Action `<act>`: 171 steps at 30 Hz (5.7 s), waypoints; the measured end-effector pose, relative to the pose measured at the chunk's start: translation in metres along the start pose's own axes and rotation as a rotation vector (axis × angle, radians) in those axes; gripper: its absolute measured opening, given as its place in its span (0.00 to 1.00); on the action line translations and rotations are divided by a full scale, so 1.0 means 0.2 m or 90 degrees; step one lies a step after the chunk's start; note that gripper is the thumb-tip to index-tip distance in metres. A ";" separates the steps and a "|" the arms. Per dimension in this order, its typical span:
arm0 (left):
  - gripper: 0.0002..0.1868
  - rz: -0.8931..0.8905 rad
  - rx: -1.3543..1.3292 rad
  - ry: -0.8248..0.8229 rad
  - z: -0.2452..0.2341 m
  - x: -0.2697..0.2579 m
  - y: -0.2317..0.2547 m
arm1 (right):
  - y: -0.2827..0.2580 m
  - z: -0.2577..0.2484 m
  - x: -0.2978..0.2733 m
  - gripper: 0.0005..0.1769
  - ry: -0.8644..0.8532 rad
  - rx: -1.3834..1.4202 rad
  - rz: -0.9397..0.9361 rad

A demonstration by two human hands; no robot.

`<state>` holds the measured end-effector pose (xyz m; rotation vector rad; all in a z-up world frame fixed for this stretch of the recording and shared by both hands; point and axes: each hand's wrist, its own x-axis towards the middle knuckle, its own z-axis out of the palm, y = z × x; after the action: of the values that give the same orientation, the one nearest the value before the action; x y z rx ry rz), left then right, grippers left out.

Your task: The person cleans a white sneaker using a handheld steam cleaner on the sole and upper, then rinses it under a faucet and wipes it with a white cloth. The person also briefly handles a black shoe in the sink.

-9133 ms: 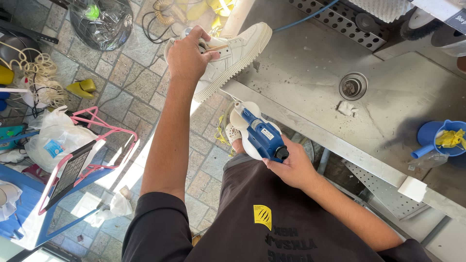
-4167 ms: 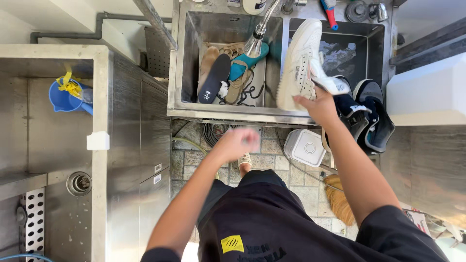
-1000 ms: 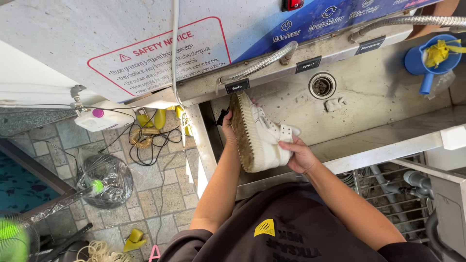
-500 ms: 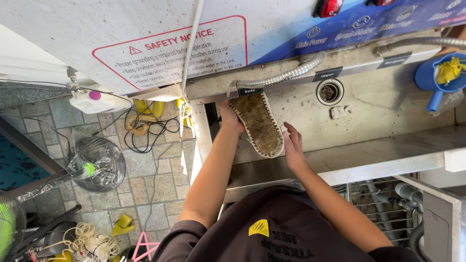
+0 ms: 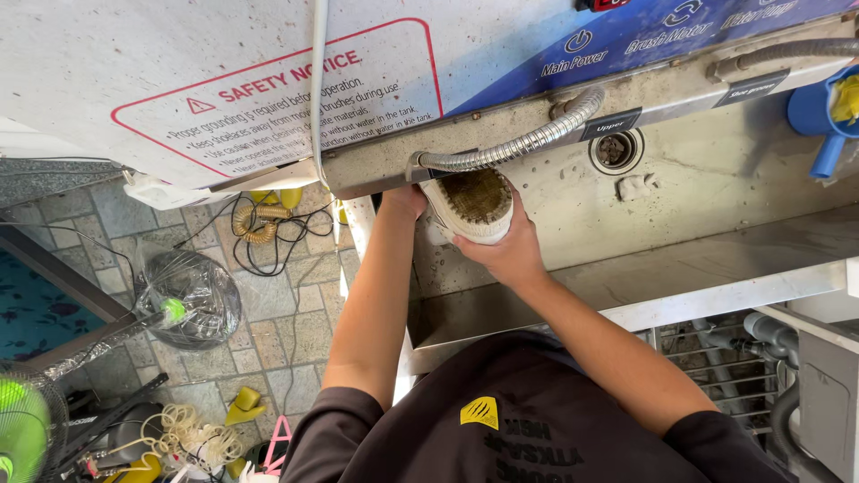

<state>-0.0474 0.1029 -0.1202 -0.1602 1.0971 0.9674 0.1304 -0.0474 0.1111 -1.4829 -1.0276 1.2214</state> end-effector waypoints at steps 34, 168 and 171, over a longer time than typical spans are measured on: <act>0.27 0.007 -0.009 -0.154 -0.02 0.26 0.01 | 0.08 0.00 0.13 0.64 -0.145 0.283 0.295; 0.32 0.064 -0.087 -0.254 0.27 -0.69 -0.24 | 0.46 -0.26 -0.34 0.33 -0.182 0.777 0.310; 0.29 0.066 -0.084 -0.211 0.29 -0.48 -0.10 | 0.40 -0.13 -0.15 0.34 -0.173 0.844 0.319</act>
<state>-0.0046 0.0672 -0.0220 -0.0469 0.7427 1.1158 0.1542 -0.0973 0.0413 -0.4883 0.1614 1.9149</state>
